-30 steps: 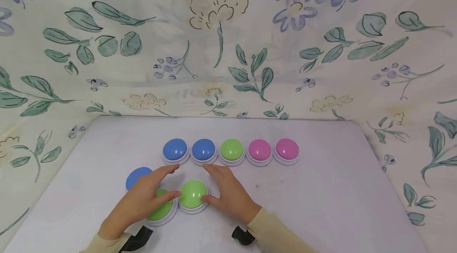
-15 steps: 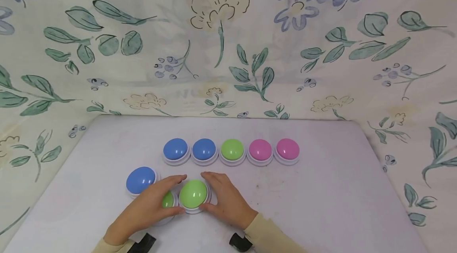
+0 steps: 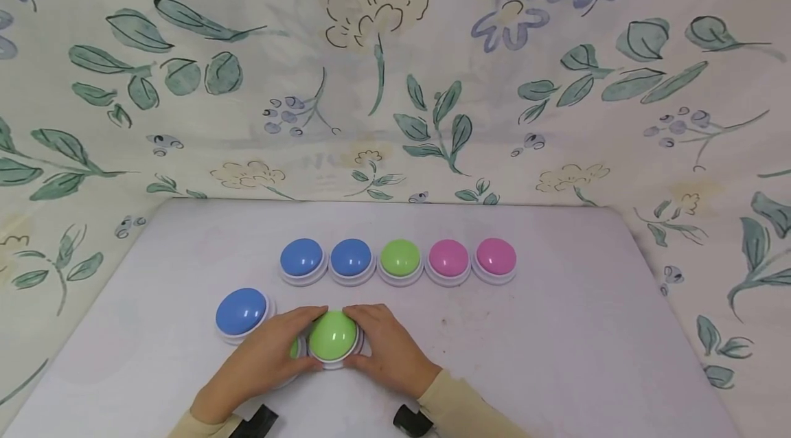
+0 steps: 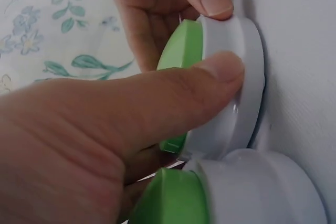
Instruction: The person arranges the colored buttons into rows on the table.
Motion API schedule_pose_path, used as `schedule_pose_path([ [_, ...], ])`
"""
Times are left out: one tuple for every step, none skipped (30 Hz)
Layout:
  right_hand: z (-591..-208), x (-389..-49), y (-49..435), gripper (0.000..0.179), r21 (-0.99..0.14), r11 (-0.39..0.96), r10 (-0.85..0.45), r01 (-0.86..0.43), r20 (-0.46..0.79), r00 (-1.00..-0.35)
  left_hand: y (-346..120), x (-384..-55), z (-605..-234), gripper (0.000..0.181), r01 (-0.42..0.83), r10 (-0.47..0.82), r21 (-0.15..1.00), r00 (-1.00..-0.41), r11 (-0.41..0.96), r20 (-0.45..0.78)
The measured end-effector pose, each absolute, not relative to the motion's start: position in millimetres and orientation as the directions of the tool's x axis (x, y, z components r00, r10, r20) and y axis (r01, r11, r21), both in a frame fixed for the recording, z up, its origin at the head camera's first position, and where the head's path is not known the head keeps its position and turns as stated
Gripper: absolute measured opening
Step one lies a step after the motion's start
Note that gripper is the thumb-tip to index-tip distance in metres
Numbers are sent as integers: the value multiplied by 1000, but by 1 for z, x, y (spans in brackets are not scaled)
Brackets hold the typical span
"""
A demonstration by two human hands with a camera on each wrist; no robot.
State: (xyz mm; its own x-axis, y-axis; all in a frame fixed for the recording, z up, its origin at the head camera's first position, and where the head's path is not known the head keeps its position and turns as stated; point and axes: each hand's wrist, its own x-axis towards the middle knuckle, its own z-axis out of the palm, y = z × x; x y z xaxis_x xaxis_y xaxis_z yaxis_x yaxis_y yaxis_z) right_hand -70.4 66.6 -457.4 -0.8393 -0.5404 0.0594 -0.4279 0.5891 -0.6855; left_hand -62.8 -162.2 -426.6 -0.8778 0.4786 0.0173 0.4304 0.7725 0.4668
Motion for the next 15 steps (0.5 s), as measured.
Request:
schedule_pose_path([
  [-457, -71, 67, 71, -680, 598, -537, -425, 54, -842, -161, -63, -426, 76, 427, 476, 464, -880, 776, 13],
  [-457, -71, 67, 72, -676, 604, -534, -423, 51, -844, -160, -63, -425, 76, 428, 476, 461, -880, 778, 13],
  [-456, -71, 68, 72, -672, 608, -530, -423, 52, -846, -158, -64, -425, 76, 428, 475, 458, -880, 779, 14],
  [-456, -71, 69, 72, -670, 610, -527, -424, 56, -848, -157, -64, -424, 76, 429, 474, 452, -880, 782, 16],
  [-456, -71, 70, 72, -667, 613, -523, -424, 59, -850, -155, -65, -423, 76, 433, 475, 450, -880, 781, 22],
  [-455, -71, 72, 72, -668, 612, -519, -424, 65, -852, -153, -66, -422, 76, 437, 476, 447, -879, 780, 29],
  [-455, -71, 74, 72, -666, 611, -516, -428, 75, -853, -151, -66, -422, 76, 439, 476, 447, -879, 779, 33],
  [-455, -72, 76, 72, -669, 608, -512, -428, 82, -855, -148, -67, -422, 76, 442, 477, 447, -878, 778, 37],
  [-454, -71, 78, 71, -670, 604, -510, -431, 91, -856, -146, -67, -421, 76, 442, 477, 449, -878, 777, 39],
  [-454, -71, 80, 71, -671, 599, -507, -437, 105, -856, -143, -68, -421, 75, 444, 479, 453, -877, 773, 44],
  [-454, -71, 83, 70, -672, 598, -503, -437, 110, -857, -140, -68, -421, 74, 449, 483, 459, -874, 766, 49],
  [-454, -71, 86, 70, -673, 595, -499, -439, 118, -858, -137, -69, -421, 74, 452, 486, 462, -872, 763, 51],
  [-454, -71, 89, 70, -674, 594, -494, -440, 127, -860, -134, -69, -421, 74, 457, 491, 465, -870, 758, 55],
  [-454, -71, 92, 70, -674, 596, -488, -436, 127, -864, -131, -70, -421, 73, 465, 497, 466, -866, 753, 61],
  [-454, -70, 95, 70, -677, 595, -481, -432, 131, -867, -128, -70, -421, 73, 474, 504, 466, -861, 747, 68],
])
